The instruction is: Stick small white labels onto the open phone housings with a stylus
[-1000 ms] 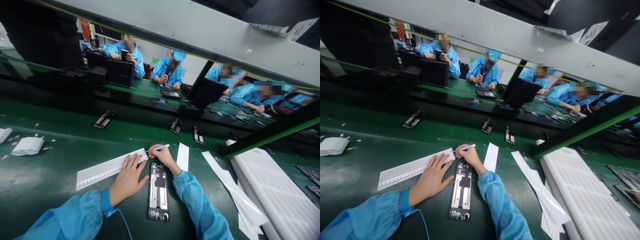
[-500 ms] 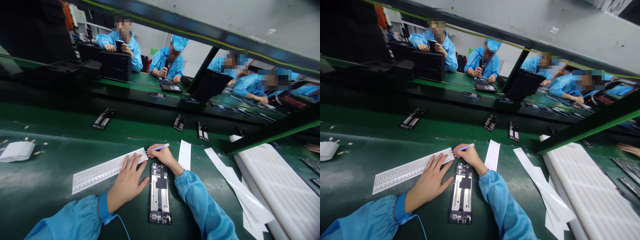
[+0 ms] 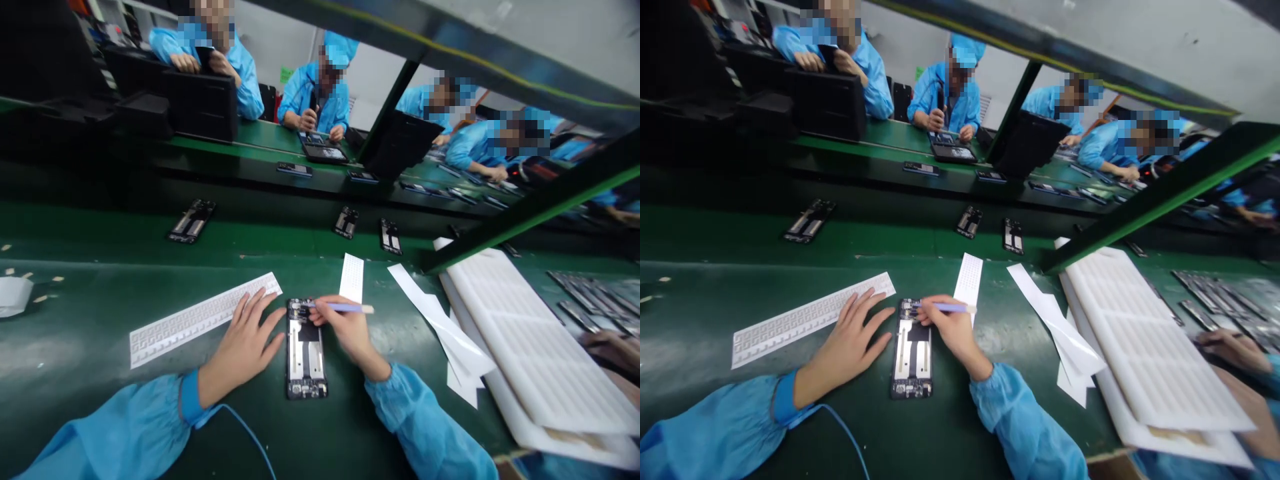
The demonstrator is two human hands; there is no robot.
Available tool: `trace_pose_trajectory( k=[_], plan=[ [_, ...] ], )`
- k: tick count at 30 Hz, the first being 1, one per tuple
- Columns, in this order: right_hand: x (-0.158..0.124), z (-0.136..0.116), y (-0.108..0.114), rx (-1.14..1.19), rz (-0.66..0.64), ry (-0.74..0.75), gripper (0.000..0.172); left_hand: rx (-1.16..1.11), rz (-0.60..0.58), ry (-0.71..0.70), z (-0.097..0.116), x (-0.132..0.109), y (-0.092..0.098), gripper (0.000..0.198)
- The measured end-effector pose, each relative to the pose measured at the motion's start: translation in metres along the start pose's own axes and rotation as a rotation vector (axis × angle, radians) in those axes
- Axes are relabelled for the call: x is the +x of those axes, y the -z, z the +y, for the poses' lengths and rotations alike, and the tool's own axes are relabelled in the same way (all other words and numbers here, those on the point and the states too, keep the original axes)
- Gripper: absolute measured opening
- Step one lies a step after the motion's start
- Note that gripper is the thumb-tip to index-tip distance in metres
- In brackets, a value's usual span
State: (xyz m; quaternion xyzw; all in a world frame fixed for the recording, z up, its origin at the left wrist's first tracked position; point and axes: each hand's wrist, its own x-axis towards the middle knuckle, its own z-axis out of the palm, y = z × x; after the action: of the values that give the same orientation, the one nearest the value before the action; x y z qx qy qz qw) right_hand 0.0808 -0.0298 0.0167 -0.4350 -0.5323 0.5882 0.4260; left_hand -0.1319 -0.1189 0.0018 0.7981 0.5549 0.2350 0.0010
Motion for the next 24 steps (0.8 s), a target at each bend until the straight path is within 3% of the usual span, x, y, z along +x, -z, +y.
trace_pose_trajectory(
  k=[4,7,13,19,24],
  plan=[
    [-0.081,0.012,0.018,-0.076,0.057,-0.005,0.018,-0.163,-0.125,-0.206,0.026,-0.028,0.012,0.031],
    [-0.115,0.019,0.023,-0.185,0.068,0.009,0.011,-0.172,-0.184,-0.294,0.040,-0.039,0.017,0.032],
    [-0.122,0.023,0.024,-0.288,-0.021,0.042,0.008,-0.105,-0.283,-0.361,0.041,-0.038,0.015,0.040],
    [-0.123,0.026,0.023,-0.301,-0.045,0.044,0.008,-0.164,-0.231,-0.333,0.042,-0.037,0.015,0.037],
    [-0.123,0.024,0.023,-0.307,-0.057,0.064,0.008,-0.157,-0.254,-0.329,0.043,-0.037,0.015,0.036]
  ],
)
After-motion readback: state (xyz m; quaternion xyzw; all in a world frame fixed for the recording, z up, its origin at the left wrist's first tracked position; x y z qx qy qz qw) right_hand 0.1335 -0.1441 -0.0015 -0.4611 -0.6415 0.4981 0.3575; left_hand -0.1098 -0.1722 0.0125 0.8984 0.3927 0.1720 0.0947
